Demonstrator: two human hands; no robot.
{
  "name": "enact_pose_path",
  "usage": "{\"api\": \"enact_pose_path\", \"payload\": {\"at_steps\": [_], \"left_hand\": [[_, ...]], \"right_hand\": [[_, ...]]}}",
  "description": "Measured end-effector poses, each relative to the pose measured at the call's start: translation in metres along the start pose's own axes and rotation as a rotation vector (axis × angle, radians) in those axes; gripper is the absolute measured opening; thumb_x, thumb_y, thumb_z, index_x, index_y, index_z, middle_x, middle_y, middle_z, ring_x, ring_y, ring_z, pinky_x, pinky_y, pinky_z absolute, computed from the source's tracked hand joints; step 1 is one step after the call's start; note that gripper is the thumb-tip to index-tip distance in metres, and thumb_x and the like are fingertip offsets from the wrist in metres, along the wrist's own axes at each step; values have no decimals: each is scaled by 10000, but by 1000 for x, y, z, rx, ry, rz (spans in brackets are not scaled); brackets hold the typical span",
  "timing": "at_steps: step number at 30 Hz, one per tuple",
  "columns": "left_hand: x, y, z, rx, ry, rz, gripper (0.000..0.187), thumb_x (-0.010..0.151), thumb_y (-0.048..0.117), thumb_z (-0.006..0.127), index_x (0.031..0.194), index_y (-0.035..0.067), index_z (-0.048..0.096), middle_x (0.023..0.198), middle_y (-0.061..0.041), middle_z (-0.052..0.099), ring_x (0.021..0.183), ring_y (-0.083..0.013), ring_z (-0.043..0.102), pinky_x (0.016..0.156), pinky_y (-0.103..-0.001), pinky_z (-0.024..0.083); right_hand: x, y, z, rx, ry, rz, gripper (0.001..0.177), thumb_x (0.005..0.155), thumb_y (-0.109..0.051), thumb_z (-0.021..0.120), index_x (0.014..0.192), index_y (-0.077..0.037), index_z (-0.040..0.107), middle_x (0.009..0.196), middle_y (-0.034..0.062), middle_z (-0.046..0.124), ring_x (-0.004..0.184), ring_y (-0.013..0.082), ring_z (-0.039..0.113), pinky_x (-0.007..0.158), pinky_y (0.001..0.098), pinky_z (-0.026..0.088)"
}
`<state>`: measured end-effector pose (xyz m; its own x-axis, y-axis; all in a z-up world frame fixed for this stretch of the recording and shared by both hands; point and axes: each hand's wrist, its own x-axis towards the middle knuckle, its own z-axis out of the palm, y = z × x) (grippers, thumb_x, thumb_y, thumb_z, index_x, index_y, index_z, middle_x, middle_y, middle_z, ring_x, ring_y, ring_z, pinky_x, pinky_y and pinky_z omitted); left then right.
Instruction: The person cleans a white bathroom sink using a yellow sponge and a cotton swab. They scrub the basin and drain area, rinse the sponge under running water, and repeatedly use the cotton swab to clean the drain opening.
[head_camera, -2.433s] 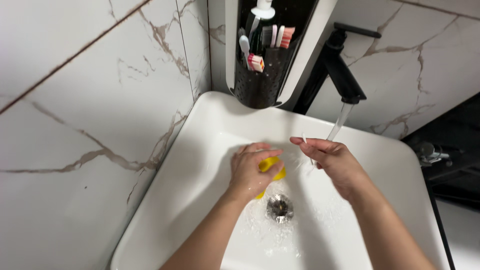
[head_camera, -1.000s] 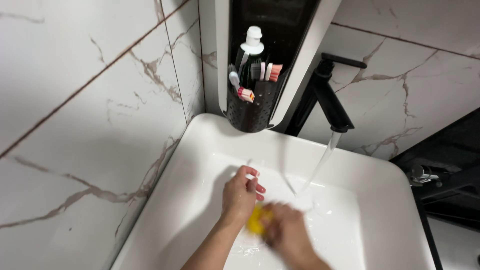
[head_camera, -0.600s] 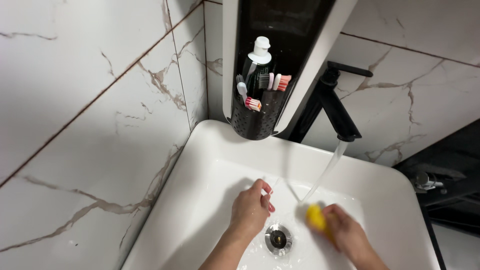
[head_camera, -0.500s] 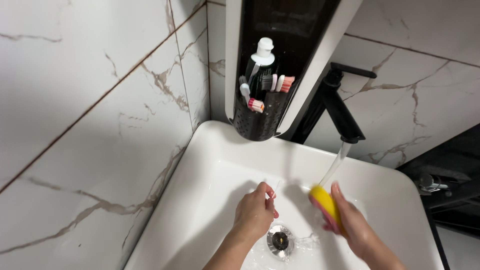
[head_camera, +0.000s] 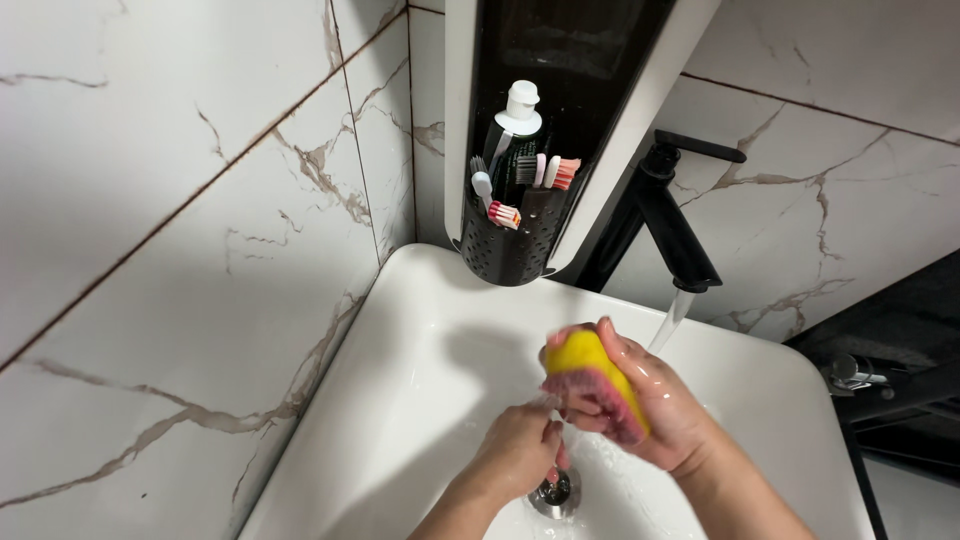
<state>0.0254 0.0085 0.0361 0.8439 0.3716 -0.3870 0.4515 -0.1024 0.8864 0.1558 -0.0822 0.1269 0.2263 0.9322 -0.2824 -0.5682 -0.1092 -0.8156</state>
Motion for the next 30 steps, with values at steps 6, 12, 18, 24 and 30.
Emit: {"api": "enact_pose_path", "payload": {"at_steps": [6, 12, 18, 24, 30], "left_hand": [[13, -24, 18, 35, -9, 16, 300, 1041, 180, 499, 957, 8, 731, 755, -78, 736, 675, -192, 727, 700, -389, 585], [11, -15, 14, 130, 71, 94, 191, 1053, 193, 443, 1130, 151, 612, 794, -12, 731, 673, -176, 718, 718, -362, 573], [2, 9, -10, 56, 247, -122, 161, 1067, 236, 431, 1149, 197, 563, 816, 25, 702, 720, -151, 695, 715, -383, 548], [6, 11, -18, 1, 565, 96, 139, 1019, 185, 475, 1121, 179, 570, 722, -36, 710, 697, -216, 708, 699, -409, 526], [0, 16, -37, -85, 751, 229, 153, 1007, 183, 507, 1130, 157, 594, 687, -54, 679, 665, -241, 708, 673, -417, 534]], "right_hand": [[5, 3, 46, 141, 98, -190, 626, 991, -660, 439, 746, -92, 538, 689, 37, 483, 631, 163, 502, 504, 290, 401], [11, 20, 15, 2, 449, -288, 574, 1017, -628, 488, 723, -136, 519, 577, -10, 405, 535, 129, 426, 417, 270, 304], [18, 92, -72, -779, 1360, -501, 491, 972, -457, 646, 1131, 8, 653, 983, 198, 532, 843, 310, 524, 726, 428, 437], [81, 162, -56, -1657, 1482, -379, 768, 816, -321, 686, 1448, 36, 433, 1405, 212, 499, 1346, 377, 455, 1060, 501, 386], [126, 186, -11, -1248, 1011, -555, 724, 984, -381, 581, 1559, -41, 301, 1433, 221, 508, 1335, 379, 453, 1126, 531, 337]]}}
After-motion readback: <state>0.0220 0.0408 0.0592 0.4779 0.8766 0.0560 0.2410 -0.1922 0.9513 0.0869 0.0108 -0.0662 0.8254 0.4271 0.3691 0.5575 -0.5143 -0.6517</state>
